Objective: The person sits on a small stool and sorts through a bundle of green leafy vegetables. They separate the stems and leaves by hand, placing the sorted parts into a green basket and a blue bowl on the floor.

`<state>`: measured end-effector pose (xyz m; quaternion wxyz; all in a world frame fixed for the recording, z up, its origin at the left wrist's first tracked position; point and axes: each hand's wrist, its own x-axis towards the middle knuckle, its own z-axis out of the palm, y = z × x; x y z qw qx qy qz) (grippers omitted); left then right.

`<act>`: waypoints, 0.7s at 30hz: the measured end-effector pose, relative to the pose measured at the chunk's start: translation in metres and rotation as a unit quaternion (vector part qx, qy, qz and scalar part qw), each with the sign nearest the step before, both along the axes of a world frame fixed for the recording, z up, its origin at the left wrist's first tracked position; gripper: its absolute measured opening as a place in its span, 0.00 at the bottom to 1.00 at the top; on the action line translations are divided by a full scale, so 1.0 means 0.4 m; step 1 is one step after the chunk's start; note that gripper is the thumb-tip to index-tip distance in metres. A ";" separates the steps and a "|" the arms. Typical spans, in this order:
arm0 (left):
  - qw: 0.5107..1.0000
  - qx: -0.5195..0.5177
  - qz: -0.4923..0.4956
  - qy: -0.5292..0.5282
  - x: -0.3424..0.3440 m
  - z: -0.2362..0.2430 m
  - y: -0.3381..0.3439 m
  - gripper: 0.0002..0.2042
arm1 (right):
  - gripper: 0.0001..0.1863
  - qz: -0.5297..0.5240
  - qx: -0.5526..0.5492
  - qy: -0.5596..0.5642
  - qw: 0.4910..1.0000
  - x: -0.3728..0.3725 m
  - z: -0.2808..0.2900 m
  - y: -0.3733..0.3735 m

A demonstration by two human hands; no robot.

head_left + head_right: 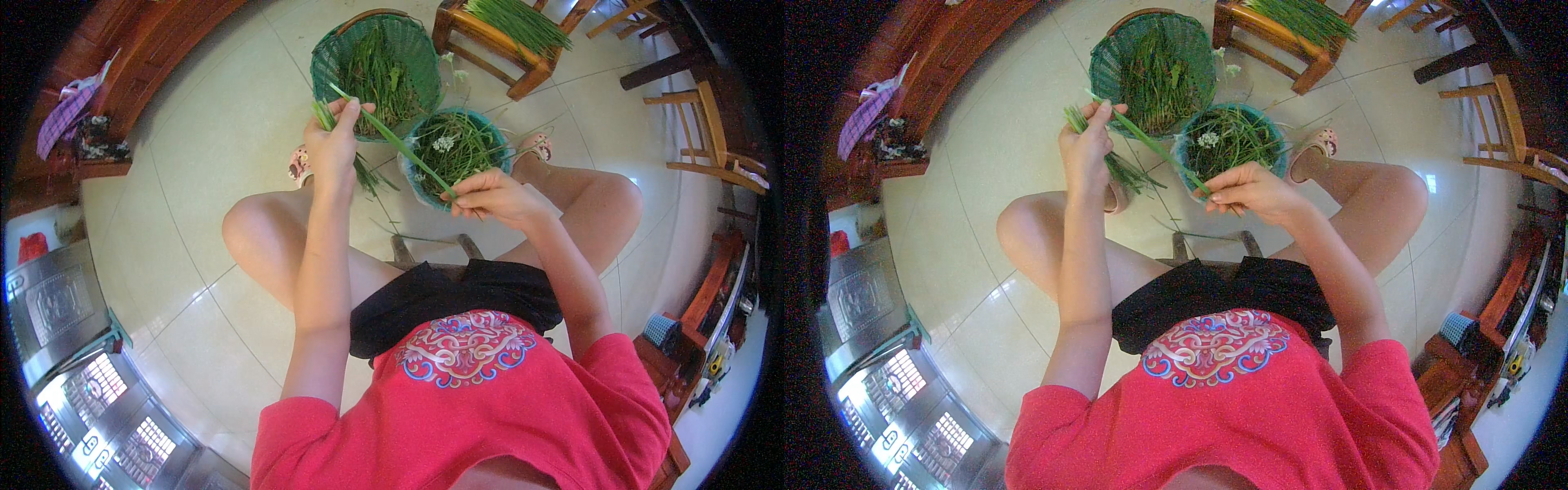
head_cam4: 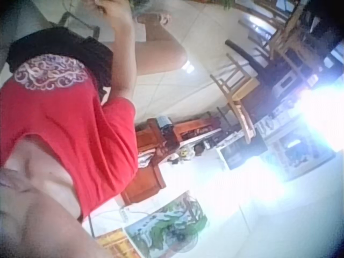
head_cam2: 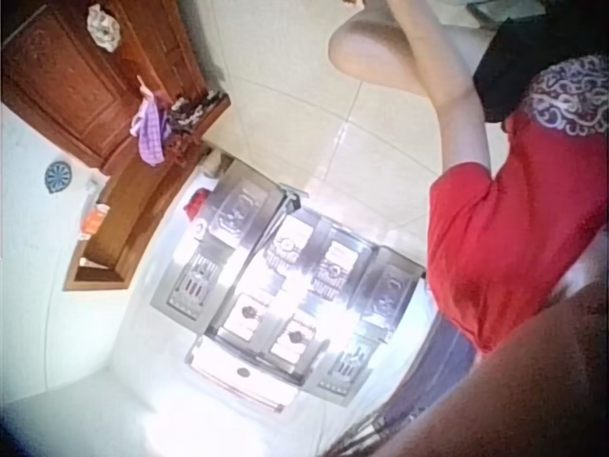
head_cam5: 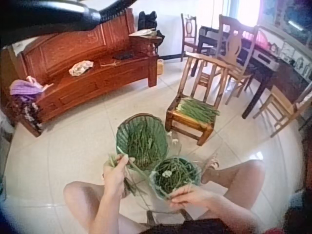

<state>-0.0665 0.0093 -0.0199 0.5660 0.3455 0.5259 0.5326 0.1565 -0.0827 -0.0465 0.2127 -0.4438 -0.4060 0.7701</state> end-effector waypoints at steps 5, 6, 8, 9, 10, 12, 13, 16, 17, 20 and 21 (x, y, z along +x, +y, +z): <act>0.995 0.062 0.076 0.001 -0.020 -0.005 0.011 0.08 | 0.14 0.028 0.388 -0.243 0.889 0.030 -0.171 0.009; 0.995 0.061 0.078 -0.005 -0.037 0.006 0.006 0.08 | 0.15 0.020 0.479 -0.296 0.826 0.014 -0.169 0.004; 0.995 0.052 0.088 -0.010 -0.061 0.009 0.001 0.08 | 0.14 0.043 0.492 -0.388 0.779 0.000 -0.153 -0.004; 0.995 0.049 0.086 -0.018 -0.078 0.006 -0.004 0.08 | 0.13 0.076 0.416 -0.429 0.799 -0.007 -0.106 -0.001; 0.995 0.047 0.086 -0.026 -0.091 0.004 -0.008 0.08 | 0.13 0.109 0.336 -0.467 0.811 -0.014 -0.061 0.009; 0.994 0.010 0.104 -0.011 -0.096 0.007 -0.008 0.08 | 0.14 0.134 0.300 -0.526 0.784 -0.037 0.006 0.039; 0.993 -0.009 0.114 -0.004 -0.099 0.010 -0.008 0.09 | 0.15 0.147 0.283 -0.554 0.769 -0.046 0.018 0.055; 0.997 -0.047 0.069 0.009 -0.114 0.024 -0.019 0.12 | 0.15 0.150 0.439 -0.374 0.803 -0.035 0.004 0.111; 0.996 -0.057 0.073 0.016 -0.116 0.027 -0.022 0.13 | 0.15 0.133 0.406 -0.349 0.834 -0.043 0.002 0.147; 0.993 -0.093 0.075 0.025 -0.109 0.027 -0.022 0.15 | 0.14 0.069 0.358 -0.314 0.877 -0.096 0.011 0.321; 0.992 -0.104 0.068 0.021 -0.107 0.026 -0.019 0.16 | 0.12 0.042 0.375 -0.319 0.869 -0.115 -0.038 0.388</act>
